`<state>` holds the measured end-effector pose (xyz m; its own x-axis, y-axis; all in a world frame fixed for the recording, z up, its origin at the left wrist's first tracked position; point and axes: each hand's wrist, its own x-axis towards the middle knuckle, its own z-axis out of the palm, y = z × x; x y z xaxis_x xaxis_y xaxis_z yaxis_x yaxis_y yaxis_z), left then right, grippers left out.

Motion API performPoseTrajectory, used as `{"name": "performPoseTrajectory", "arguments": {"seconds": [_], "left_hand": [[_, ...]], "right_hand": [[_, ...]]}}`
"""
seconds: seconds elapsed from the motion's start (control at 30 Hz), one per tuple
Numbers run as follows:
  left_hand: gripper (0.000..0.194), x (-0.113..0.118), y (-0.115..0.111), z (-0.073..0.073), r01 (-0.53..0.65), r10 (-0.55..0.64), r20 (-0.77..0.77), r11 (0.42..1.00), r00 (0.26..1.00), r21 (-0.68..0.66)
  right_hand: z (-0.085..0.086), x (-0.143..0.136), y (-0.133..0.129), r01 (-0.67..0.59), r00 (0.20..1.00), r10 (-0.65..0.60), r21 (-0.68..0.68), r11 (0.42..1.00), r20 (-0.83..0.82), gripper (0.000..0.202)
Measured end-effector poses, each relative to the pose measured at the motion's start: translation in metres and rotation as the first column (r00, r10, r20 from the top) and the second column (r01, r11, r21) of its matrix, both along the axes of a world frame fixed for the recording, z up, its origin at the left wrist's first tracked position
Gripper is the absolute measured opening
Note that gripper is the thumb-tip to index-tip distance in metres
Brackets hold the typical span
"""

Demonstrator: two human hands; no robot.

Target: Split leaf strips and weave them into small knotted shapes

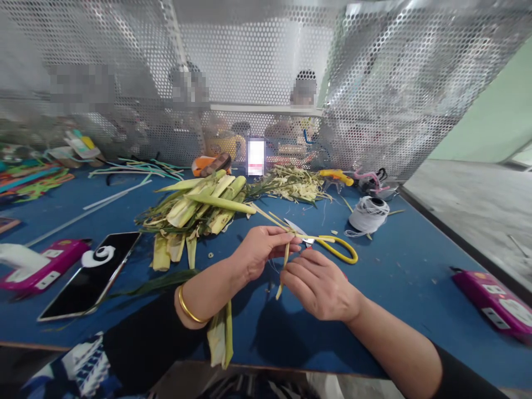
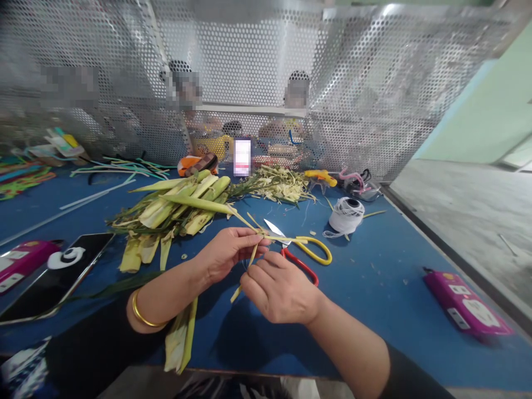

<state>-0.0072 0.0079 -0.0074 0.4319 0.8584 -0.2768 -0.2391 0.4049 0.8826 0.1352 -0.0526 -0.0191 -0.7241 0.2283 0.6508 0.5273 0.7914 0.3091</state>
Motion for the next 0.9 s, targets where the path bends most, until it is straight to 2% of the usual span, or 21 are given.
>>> {"name": "performPoseTrajectory", "arguments": {"seconds": [0.13, 0.17, 0.23, 0.3, 0.37, 0.5, 0.63, 0.77, 0.9], "left_hand": [[0.013, 0.001, -0.001, 0.001, -0.013, 0.013, -0.028, 1.0, 1.0, 0.02], [0.012, 0.0, -0.001, 0.002, -0.02, 0.021, -0.039, 0.999, 0.999, 0.029], [0.011, -0.001, 0.0, 0.005, -0.028, 0.031, -0.06, 0.999, 0.998, 0.044], [0.008, -0.002, 0.0, 0.007, -0.029, 0.033, -0.078, 0.998, 0.996, 0.051], [0.004, -0.002, 0.001, 0.009, -0.024, 0.029, -0.09, 0.999, 0.996, 0.047], [0.008, -0.001, 0.001, 0.007, 0.02, -0.017, -0.084, 0.999, 0.996, 0.042], [0.022, 0.0, -0.002, 0.004, 0.067, -0.046, -0.156, 0.989, 0.987, 0.134], [0.028, 0.003, -0.002, -0.001, 0.057, 0.0, -0.232, 0.97, 0.973, 0.236], [0.025, 0.004, -0.001, -0.004, 0.028, 0.051, -0.256, 0.956, 0.965, 0.293]], "right_hand": [[0.002, 0.003, 0.002, -0.081, 0.995, 0.078, -0.055, 0.995, -0.062, 0.02], [0.002, 0.006, 0.004, -0.039, 0.993, 0.03, -0.074, 0.996, -0.117, 0.019], [0.003, 0.013, 0.009, 0.15, 0.951, -0.179, -0.127, 0.98, -0.252, 0.016], [0.004, 0.023, 0.014, 0.337, 0.862, -0.396, -0.225, 0.914, -0.316, 0.012], [0.004, 0.03, 0.019, 0.384, 0.831, -0.482, -0.342, 0.858, -0.276, 0.011], [0.001, 0.032, 0.023, 0.292, 0.878, -0.438, -0.512, 0.808, -0.191, 0.011], [-0.003, 0.024, 0.021, 0.26, 0.885, -0.424, -0.549, 0.794, -0.193, 0.014], [-0.002, 0.021, 0.019, 0.256, 0.888, -0.424, -0.577, 0.776, -0.177, 0.015], [0.005, 0.025, 0.016, 0.189, 0.897, -0.401, -0.658, 0.729, -0.187, 0.017]]}}
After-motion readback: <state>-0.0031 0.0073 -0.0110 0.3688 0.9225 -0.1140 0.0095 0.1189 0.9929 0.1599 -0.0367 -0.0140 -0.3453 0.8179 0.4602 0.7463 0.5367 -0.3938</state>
